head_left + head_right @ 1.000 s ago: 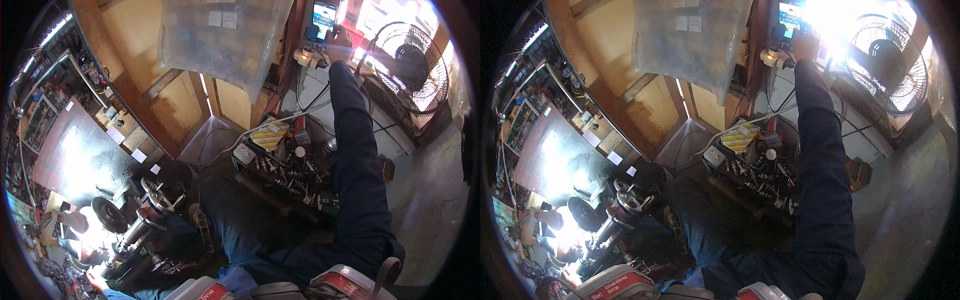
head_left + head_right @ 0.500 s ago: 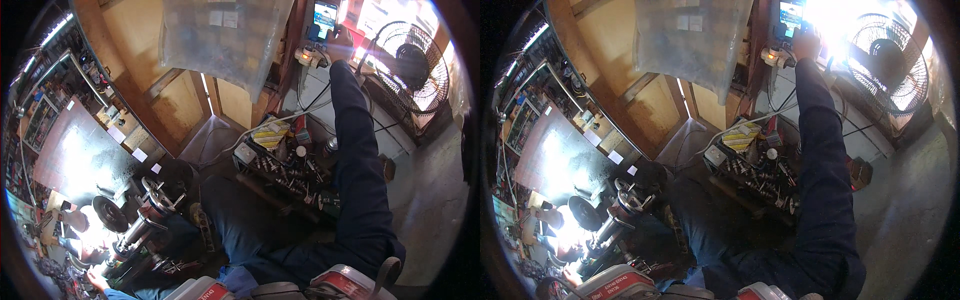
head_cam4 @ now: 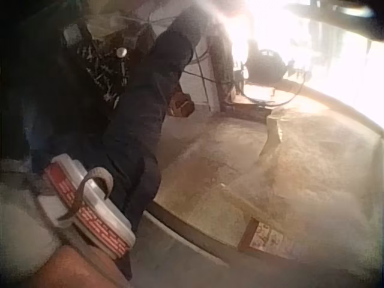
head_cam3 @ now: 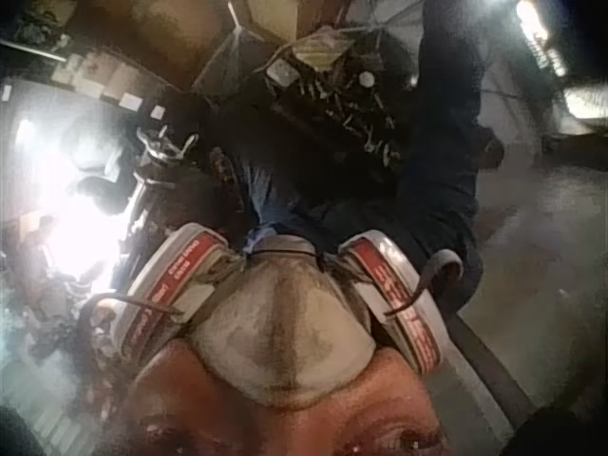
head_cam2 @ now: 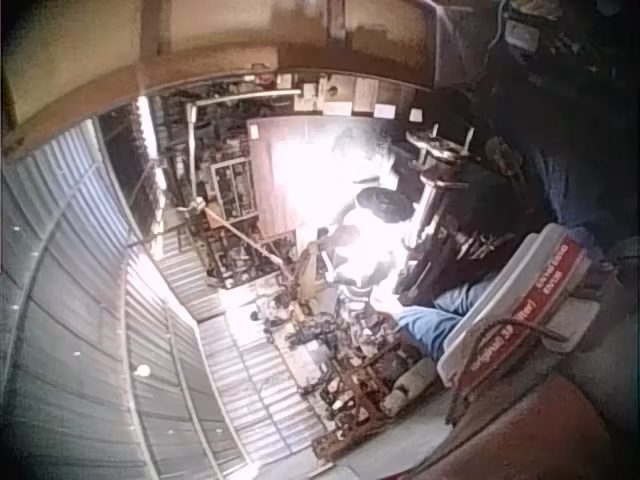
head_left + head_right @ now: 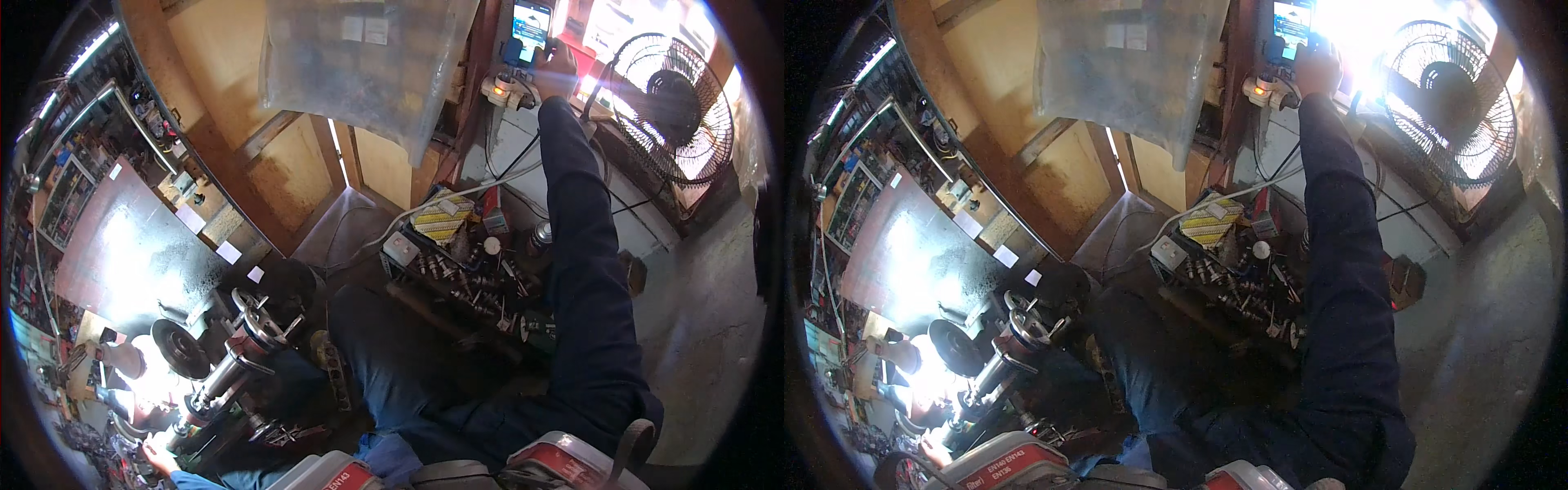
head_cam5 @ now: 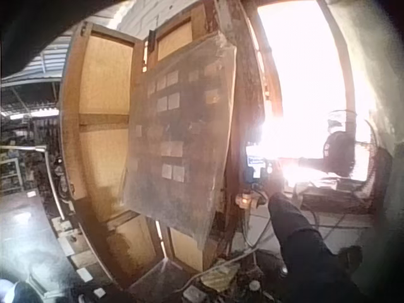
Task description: The person operates a lathe machine to grind and polish a metal shaft, using hand controls to adjust the positioning of the tool bit and later measuring the shaft diameter with a digital caliper.
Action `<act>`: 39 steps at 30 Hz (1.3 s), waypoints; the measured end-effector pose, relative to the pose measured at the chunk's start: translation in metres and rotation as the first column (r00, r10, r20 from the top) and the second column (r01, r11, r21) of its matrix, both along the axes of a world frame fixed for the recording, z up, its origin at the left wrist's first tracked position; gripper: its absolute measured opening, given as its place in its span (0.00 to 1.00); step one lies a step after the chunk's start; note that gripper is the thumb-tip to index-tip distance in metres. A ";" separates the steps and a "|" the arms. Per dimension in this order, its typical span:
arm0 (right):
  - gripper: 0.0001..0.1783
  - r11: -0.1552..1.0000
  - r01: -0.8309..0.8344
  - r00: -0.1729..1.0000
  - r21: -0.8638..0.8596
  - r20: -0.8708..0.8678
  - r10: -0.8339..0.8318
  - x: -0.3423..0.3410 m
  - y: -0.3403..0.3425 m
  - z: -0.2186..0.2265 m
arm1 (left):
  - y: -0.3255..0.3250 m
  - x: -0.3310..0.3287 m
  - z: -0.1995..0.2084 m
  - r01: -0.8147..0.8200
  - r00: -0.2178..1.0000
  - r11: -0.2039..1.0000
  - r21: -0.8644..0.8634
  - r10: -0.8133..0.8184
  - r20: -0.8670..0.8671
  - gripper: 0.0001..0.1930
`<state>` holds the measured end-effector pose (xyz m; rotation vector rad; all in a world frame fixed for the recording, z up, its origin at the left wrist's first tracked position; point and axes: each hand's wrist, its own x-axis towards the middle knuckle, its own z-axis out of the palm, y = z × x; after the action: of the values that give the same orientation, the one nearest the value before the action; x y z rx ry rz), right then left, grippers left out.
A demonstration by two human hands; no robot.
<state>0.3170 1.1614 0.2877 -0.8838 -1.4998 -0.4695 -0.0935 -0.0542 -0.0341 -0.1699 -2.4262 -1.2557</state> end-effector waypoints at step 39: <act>0.16 0.260 0.361 0.927 -0.896 0.376 0.008 0.283 -0.223 -0.365 | 0.051 0.034 0.047 -0.040 0.999 0.973 -0.229 0.046 0.019 0.19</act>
<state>0.6000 0.9383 -0.0771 -2.0714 -1.9820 0.2943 -0.0590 -0.0030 0.0126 -0.1664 -2.5767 -0.9631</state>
